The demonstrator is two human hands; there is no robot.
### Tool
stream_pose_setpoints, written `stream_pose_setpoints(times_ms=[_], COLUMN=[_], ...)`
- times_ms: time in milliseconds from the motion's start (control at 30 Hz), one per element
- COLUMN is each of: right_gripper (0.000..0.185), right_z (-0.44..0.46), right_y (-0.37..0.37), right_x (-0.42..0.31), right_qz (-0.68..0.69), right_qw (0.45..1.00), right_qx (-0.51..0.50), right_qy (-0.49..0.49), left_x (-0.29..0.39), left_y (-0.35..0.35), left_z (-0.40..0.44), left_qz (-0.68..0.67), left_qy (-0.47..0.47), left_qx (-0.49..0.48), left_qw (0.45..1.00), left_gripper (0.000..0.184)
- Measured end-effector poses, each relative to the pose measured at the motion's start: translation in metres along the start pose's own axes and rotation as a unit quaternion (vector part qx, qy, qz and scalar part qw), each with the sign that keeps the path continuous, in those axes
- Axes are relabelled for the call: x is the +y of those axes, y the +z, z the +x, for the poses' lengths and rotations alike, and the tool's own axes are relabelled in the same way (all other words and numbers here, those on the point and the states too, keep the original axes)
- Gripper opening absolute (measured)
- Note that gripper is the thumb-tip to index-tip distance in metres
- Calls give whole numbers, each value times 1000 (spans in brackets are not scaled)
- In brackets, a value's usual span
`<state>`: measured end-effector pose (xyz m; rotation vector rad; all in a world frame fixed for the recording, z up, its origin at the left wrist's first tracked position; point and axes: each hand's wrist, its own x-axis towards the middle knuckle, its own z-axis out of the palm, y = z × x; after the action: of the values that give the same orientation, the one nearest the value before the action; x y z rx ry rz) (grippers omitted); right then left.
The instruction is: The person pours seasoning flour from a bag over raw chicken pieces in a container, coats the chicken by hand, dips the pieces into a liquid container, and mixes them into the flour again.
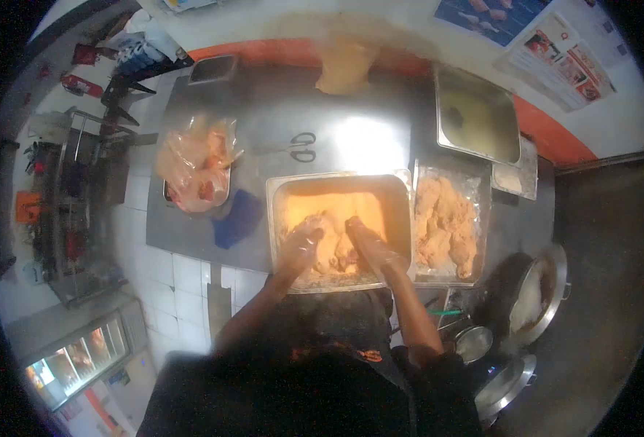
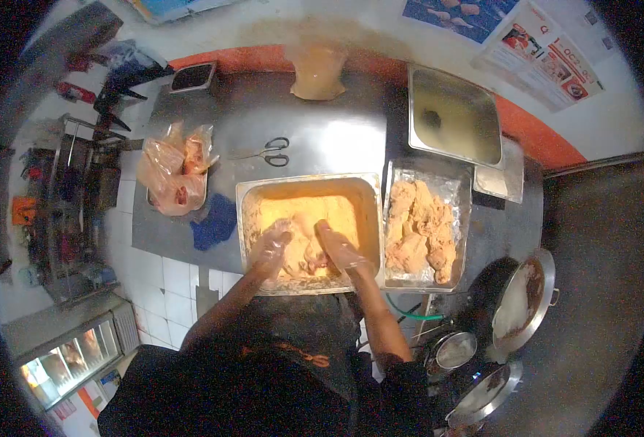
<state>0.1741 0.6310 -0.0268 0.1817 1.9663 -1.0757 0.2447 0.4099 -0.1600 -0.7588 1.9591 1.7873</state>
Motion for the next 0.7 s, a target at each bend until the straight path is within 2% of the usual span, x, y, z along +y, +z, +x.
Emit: stream_pose_setpoints(times_ms=[33,67,100,133,167,200,233,267,333,367,433,467,500,533,600,667,700], right_gripper=[70,64,64,58,59,60,61,61,63,64,66,66,67,68,70,72,74], right_z=[-19,-46,-42,-28,-16,-2,16,30,41,36,18,11,8,6,24,52,48], right_y=[-6,-15,-11,-3,5,9,17,24,32,30,8,1,-2,-1,17,37,33], right_x=[-17,-49,-40,-17,3,16,30,39,44,43,41,43,47,51,68,75,70], right_qz=[36,74,71,215,189,100,10,-60,-141,-154,-181,-193,-207,-217,-246,-230,-198], right_qw=[998,992,992,973,977,987,987,984,976,976,976,975,972,967,945,942,960], right_qx=[24,52,54,85,98,109,117,100,41,18,-26,-26,-13,13,70,87,55], right_qy=[45,88,85,31,-15,-59,-107,-133,-159,-155,-115,-105,-112,-133,-204,-230,-192], left_x=[-6,0,7,18,24,24,23,14,-23,-64,-70,-35,-12,-19,-54,-35,3], left_y=[-7,-8,-10,-7,-3,0,3,5,4,2,2,-4,-6,0,18,25,19], left_z=[1,-1,-4,-2,-1,-1,1,1,20,50,63,46,38,39,32,33,10], left_qz=[-226,-337,-443,-420,-393,-392,-283,-167,-47,-157,-266,93,438,434,185,57,87], left_qy=[2,7,8,32,52,50,170,284,395,249,95,195,269,269,301,319,152], left_qx=[-39,-57,-77,-85,-93,-98,-76,-50,-17,-49,-84,-35,20,19,28,30,-18], left_qw=[973,940,893,903,913,913,941,943,917,954,956,976,857,859,935,946,984], left_gripper=[45,44,42,39,36,36,33,30,27,25,23,24,25,25,25,28,35])
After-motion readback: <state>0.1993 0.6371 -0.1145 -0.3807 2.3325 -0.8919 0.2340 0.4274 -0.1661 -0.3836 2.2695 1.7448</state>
